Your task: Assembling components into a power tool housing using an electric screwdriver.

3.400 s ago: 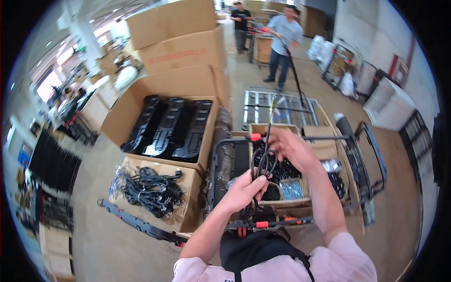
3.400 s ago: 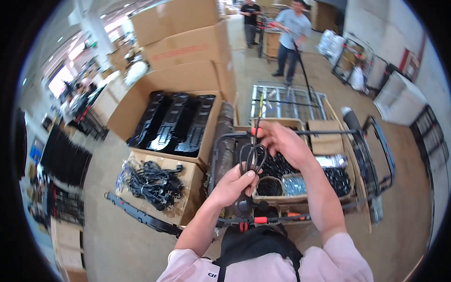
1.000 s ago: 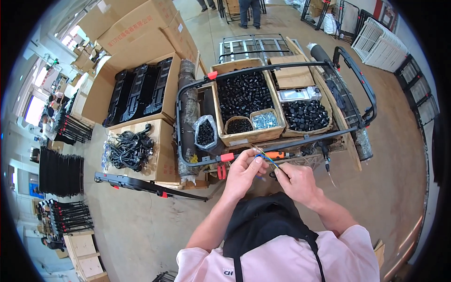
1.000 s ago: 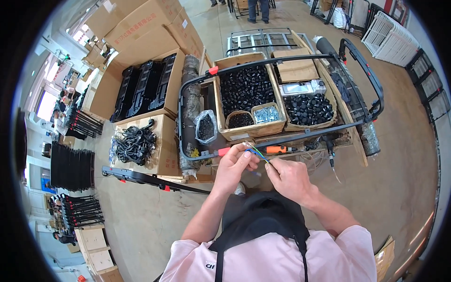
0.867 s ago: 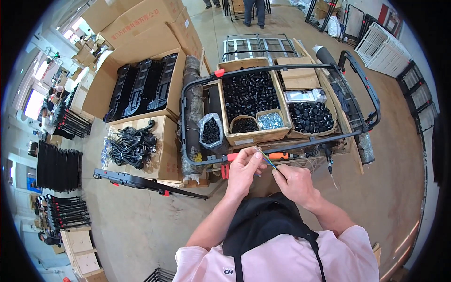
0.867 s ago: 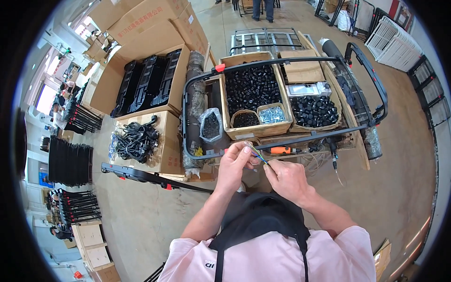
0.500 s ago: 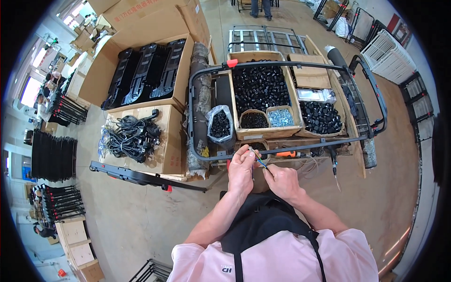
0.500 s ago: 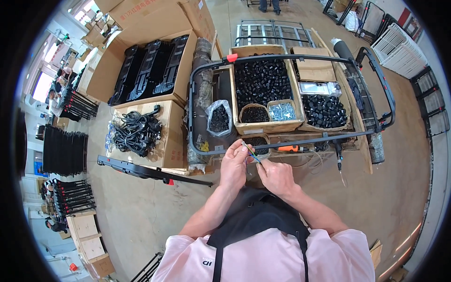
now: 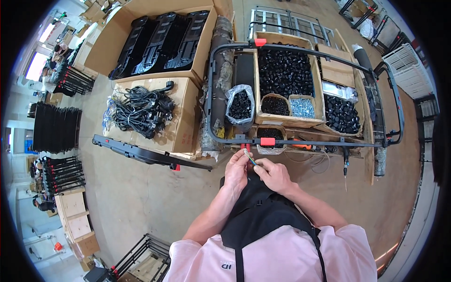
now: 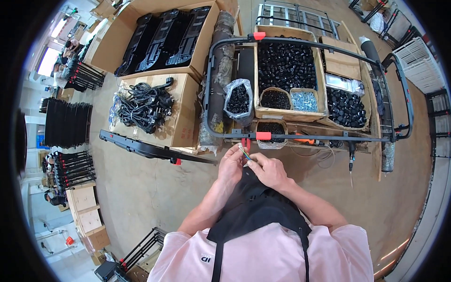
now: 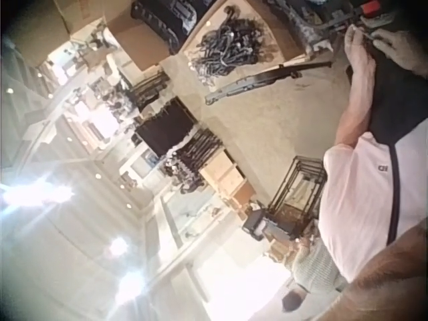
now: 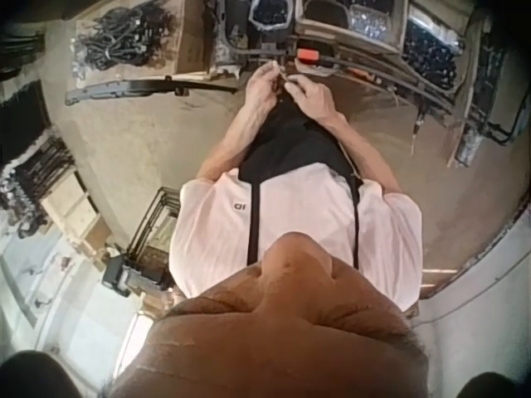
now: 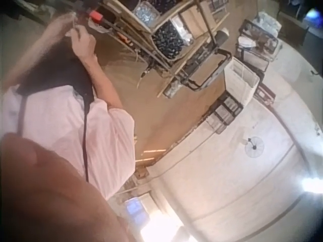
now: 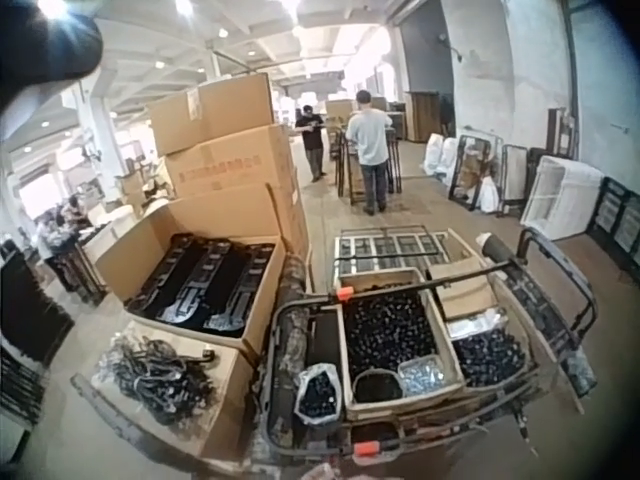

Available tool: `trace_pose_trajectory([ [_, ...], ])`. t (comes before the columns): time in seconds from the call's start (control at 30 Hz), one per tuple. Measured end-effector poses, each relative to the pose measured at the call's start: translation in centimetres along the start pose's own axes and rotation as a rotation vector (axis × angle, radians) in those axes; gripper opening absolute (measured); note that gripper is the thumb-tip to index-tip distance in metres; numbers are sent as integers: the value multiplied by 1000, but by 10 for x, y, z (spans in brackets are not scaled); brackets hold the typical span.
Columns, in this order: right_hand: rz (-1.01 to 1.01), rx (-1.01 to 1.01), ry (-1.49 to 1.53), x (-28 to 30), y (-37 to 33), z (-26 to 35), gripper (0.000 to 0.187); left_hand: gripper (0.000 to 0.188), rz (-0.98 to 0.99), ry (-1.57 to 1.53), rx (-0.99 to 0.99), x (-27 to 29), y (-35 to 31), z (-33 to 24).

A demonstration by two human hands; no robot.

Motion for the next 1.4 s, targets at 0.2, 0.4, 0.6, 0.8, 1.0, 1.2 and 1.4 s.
trace_pose_trajectory([
  [0.2, 34, 18, 75, -38, 9, -8, 22, 24, 7, 87, -90, 24, -1, -4],
  [0.4, 2, 188, -128, -48, 13, -3, 20, 23, 39, 74, 130, 33, -9, -16],
  [0.6, -14, 184, -137, -67, 27, -9, 18, 27, 97, 256, 23, 43, 11, -20],
  [0.8, -16, 83, -107, -88, 48, -15, 16, 18, 7, 219, -76, 44, 37, -19],
  [1.0, -29, -25, -1, -103, 49, -25, 20, 17, 38, 426, -181, 44, 48, -24],
  [1.2, 158, -301, 3, -97, 44, -26, 21, 17, 43, 646, -134, 41, 51, -35],
  [1.4, 134, -243, 92, -102, 42, -25, 21, 22, 30, 838, -257, 30, 45, -42],
])
Point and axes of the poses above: each hand's wrist, its own y-axis towards the middle knuckle, its own x-axis out of the back of the hand, z = x × y, the point moved 1 cm from there along y, towards the middle knuckle, and after that the axes turned 11 degrees about -x, right-handed, at the moved point
